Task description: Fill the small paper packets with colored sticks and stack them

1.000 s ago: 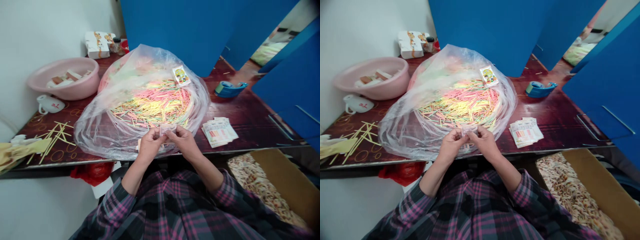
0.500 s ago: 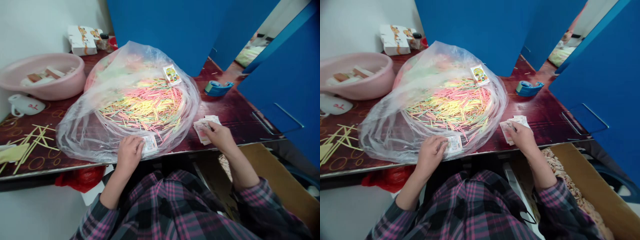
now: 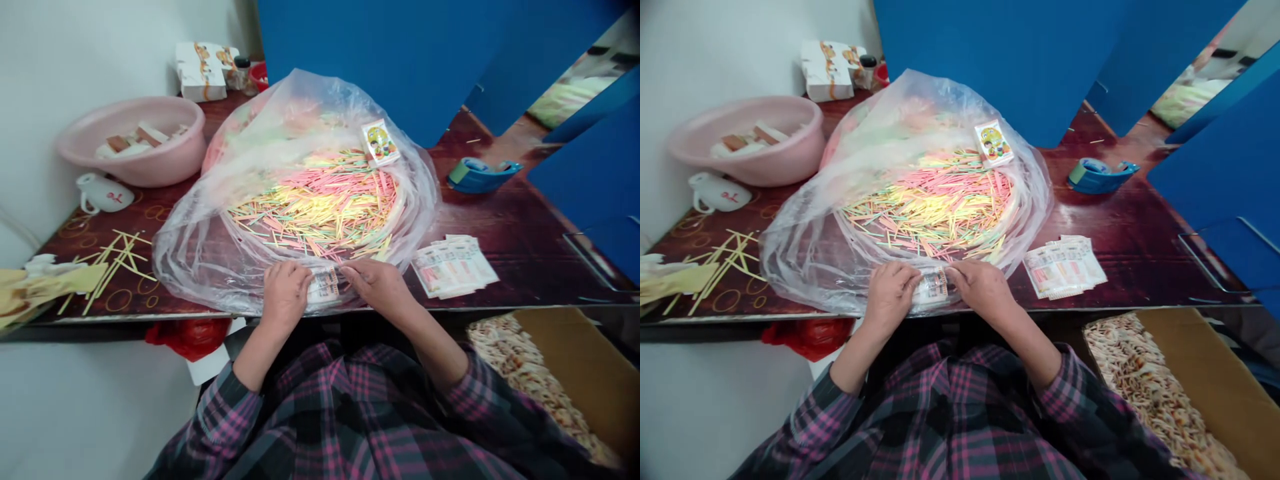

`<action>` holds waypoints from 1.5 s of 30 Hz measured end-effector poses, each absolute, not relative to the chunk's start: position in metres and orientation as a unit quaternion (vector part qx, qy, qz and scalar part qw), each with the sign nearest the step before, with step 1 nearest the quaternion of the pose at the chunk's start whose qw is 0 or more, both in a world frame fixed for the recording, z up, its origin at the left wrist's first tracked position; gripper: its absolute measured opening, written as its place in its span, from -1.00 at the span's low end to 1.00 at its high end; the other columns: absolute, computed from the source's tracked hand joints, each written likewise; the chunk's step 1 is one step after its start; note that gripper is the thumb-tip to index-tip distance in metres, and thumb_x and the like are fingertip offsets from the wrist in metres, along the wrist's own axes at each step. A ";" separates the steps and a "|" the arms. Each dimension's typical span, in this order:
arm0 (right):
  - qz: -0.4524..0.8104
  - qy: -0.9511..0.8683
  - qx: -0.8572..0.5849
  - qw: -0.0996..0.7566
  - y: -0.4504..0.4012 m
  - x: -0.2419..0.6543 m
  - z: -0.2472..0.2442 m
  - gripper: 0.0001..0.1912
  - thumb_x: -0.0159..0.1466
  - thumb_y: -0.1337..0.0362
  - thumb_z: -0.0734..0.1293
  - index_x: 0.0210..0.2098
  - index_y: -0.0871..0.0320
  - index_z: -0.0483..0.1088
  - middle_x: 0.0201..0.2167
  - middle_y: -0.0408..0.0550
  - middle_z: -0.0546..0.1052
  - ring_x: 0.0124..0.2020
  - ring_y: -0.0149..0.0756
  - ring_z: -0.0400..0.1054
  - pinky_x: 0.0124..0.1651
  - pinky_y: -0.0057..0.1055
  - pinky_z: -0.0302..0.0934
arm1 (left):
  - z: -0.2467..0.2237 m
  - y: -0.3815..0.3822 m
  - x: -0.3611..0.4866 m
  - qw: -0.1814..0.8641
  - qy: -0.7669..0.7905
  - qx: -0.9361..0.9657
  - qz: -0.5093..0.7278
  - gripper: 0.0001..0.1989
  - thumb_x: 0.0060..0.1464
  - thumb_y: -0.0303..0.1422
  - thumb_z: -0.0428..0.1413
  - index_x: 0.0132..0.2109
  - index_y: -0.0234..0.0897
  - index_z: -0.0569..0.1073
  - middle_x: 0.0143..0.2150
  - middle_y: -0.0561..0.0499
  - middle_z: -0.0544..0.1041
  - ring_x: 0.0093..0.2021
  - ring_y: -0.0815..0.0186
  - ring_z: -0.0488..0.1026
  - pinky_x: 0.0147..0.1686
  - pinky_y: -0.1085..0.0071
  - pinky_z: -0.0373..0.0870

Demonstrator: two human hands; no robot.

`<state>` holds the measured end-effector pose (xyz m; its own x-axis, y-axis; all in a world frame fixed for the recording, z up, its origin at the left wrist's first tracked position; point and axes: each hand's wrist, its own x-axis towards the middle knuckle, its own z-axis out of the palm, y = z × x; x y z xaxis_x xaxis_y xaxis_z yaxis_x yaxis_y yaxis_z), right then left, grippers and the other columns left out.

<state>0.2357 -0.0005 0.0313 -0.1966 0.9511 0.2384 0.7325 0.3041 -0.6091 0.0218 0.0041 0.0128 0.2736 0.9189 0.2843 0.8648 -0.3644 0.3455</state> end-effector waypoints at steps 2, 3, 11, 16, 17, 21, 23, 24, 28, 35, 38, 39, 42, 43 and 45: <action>0.201 -0.751 -0.575 0.255 0.005 0.224 0.031 -0.59 0.41 0.09 0.21 -0.37 0.12 0.59 -0.46 -0.03 0.59 -0.36 -0.25 0.47 -0.28 -0.41 0.21 | 0.011 0.001 0.020 0.046 0.541 0.792 0.278 -0.82 0.30 -0.31 0.10 -0.20 -0.20 0.60 -0.17 -0.08 0.60 -0.11 0.14 0.47 -0.03 0.18 0.28; 0.219 -0.743 -0.580 0.250 0.007 0.220 0.030 -0.58 0.40 0.06 0.22 -0.40 0.13 0.58 -0.52 -0.07 0.55 -0.41 -0.28 0.42 -0.33 -0.42 0.16 | 0.010 -0.001 0.019 0.038 0.532 0.792 0.297 -0.81 0.30 -0.31 0.10 -0.19 -0.19 0.61 -0.13 -0.09 0.61 -0.08 0.14 0.48 -0.01 0.18 0.28; 0.353 -0.665 -0.549 0.363 0.009 0.209 0.023 -0.64 0.26 0.06 0.32 -0.56 0.13 0.39 -0.61 -0.20 0.34 -0.50 -0.40 0.18 -0.40 -0.45 0.05 | 0.011 0.006 0.016 0.148 0.527 0.768 0.333 -0.76 0.28 -0.28 0.12 0.03 -0.21 0.56 0.09 -0.15 0.58 0.10 0.11 0.47 0.11 0.16 0.31; 0.382 -0.667 -0.531 0.357 0.005 0.207 0.022 -0.76 0.26 0.14 0.32 -0.27 0.15 0.55 -0.44 -0.13 0.53 -0.41 -0.33 0.34 -0.30 -0.44 0.20 | 0.019 0.015 0.014 0.258 0.558 0.710 0.344 -0.88 0.19 -0.30 0.19 -0.29 -0.23 0.52 -0.36 0.03 0.56 -0.29 0.26 0.47 -0.19 0.33 0.35; 0.374 -0.676 -0.534 0.344 0.004 0.207 0.022 -0.74 0.26 0.19 0.32 -0.15 0.15 0.56 -0.39 -0.11 0.57 -0.38 -0.31 0.38 -0.26 -0.42 0.23 | 0.021 0.015 0.014 0.268 0.565 0.699 0.347 -0.86 0.17 -0.30 0.20 -0.34 -0.23 0.50 -0.39 0.05 0.54 -0.32 0.27 0.46 -0.21 0.34 0.34; 0.277 -0.732 -0.569 0.252 0.001 0.204 0.022 -0.43 0.25 0.30 0.33 0.26 0.12 0.37 -0.27 -0.04 0.63 -0.28 -0.19 0.47 -0.15 -0.35 0.29 | 0.022 0.018 0.012 0.275 0.561 0.698 0.351 -0.82 0.17 -0.28 0.19 -0.38 -0.22 0.50 -0.40 0.04 0.55 -0.32 0.26 0.45 -0.19 0.32 0.32; 0.239 -0.751 -0.581 0.204 0.000 0.201 0.023 -0.33 0.26 0.31 0.33 0.36 0.15 0.25 -0.20 0.03 0.65 -0.21 -0.12 0.51 -0.11 -0.32 0.31 | 0.020 0.020 0.009 0.264 0.552 0.705 0.357 -0.81 0.19 -0.28 0.17 -0.37 -0.22 0.54 -0.39 0.03 0.57 -0.31 0.25 0.47 -0.17 0.31 0.32; 0.225 -0.756 -0.586 0.184 0.000 0.200 0.024 -0.30 0.27 0.30 0.33 0.39 0.17 0.20 -0.17 0.07 0.66 -0.18 -0.09 0.53 -0.10 -0.30 0.32 | 0.020 0.021 0.008 0.259 0.549 0.708 0.361 -0.81 0.20 -0.28 0.16 -0.36 -0.22 0.56 -0.39 0.03 0.57 -0.30 0.25 0.48 -0.16 0.30 0.32; 0.195 -0.765 -0.597 0.143 0.000 0.193 0.024 -0.32 0.32 0.30 0.30 0.40 0.21 0.17 -0.16 0.09 0.67 -0.13 -0.09 0.54 -0.09 -0.32 0.32 | 0.021 0.023 0.004 0.239 0.564 0.685 0.394 -0.79 0.23 -0.26 0.11 -0.32 -0.20 0.58 -0.33 0.02 0.61 -0.24 0.23 0.51 -0.12 0.30 0.35; 0.239 -0.740 -0.560 0.285 0.004 0.208 0.023 -0.58 0.34 0.25 0.29 0.17 0.21 0.44 -0.16 0.10 0.64 -0.16 -0.16 0.50 -0.05 -0.29 0.34 | 0.032 0.027 -0.001 0.239 0.581 0.663 0.407 -0.81 0.21 -0.27 0.11 -0.33 -0.19 0.55 -0.37 0.05 0.60 -0.28 0.25 0.50 -0.16 0.33 0.36; 0.269 -0.704 -0.535 0.382 0.010 0.217 0.028 -0.64 0.36 0.11 0.28 0.03 0.16 0.51 -0.12 0.09 0.62 -0.17 -0.20 0.47 -0.10 -0.32 0.33 | 0.033 0.027 0.004 0.255 0.555 0.686 0.394 -0.79 0.21 -0.24 0.11 -0.36 -0.19 0.53 -0.39 0.05 0.58 -0.31 0.27 0.47 -0.17 0.33 0.35; 0.285 -0.697 -0.532 0.387 0.011 0.218 0.029 -0.66 0.34 0.10 0.30 -0.02 0.14 0.53 -0.17 0.04 0.61 -0.21 -0.23 0.45 -0.14 -0.34 0.32 | 0.032 0.027 0.006 0.268 0.545 0.691 0.392 -0.78 0.21 -0.23 0.11 -0.36 -0.19 0.53 -0.40 0.05 0.56 -0.32 0.27 0.46 -0.19 0.34 0.35; 0.331 -0.693 -0.534 0.354 0.013 0.214 0.029 -0.79 0.28 0.13 0.33 -0.34 0.13 0.51 -0.44 -0.13 0.52 -0.38 -0.33 0.35 -0.33 -0.44 0.18 | 0.030 0.026 0.013 0.314 0.520 0.697 0.382 -0.80 0.20 -0.20 0.13 -0.31 -0.21 0.53 -0.38 0.05 0.56 -0.32 0.28 0.46 -0.24 0.37 0.35; 0.338 -0.689 -0.540 0.345 0.013 0.212 0.028 -0.76 0.27 0.13 0.32 -0.45 0.13 0.44 -0.52 -0.17 0.44 -0.44 -0.36 0.29 -0.38 -0.45 0.11 | 0.030 0.025 0.015 0.327 0.516 0.697 0.375 -0.81 0.19 -0.20 0.15 -0.28 -0.21 0.53 -0.37 0.05 0.56 -0.32 0.29 0.46 -0.25 0.38 0.35; 0.342 -0.676 -0.555 0.341 0.012 0.208 0.025 -0.64 0.27 0.10 0.29 -0.59 0.12 0.28 -0.62 -0.22 0.28 -0.51 -0.41 0.16 -0.44 -0.46 -0.01 | 0.030 0.024 0.015 0.343 0.514 0.701 0.355 -0.82 0.17 -0.21 0.18 -0.27 -0.22 0.53 -0.35 0.05 0.56 -0.32 0.30 0.46 -0.26 0.40 0.35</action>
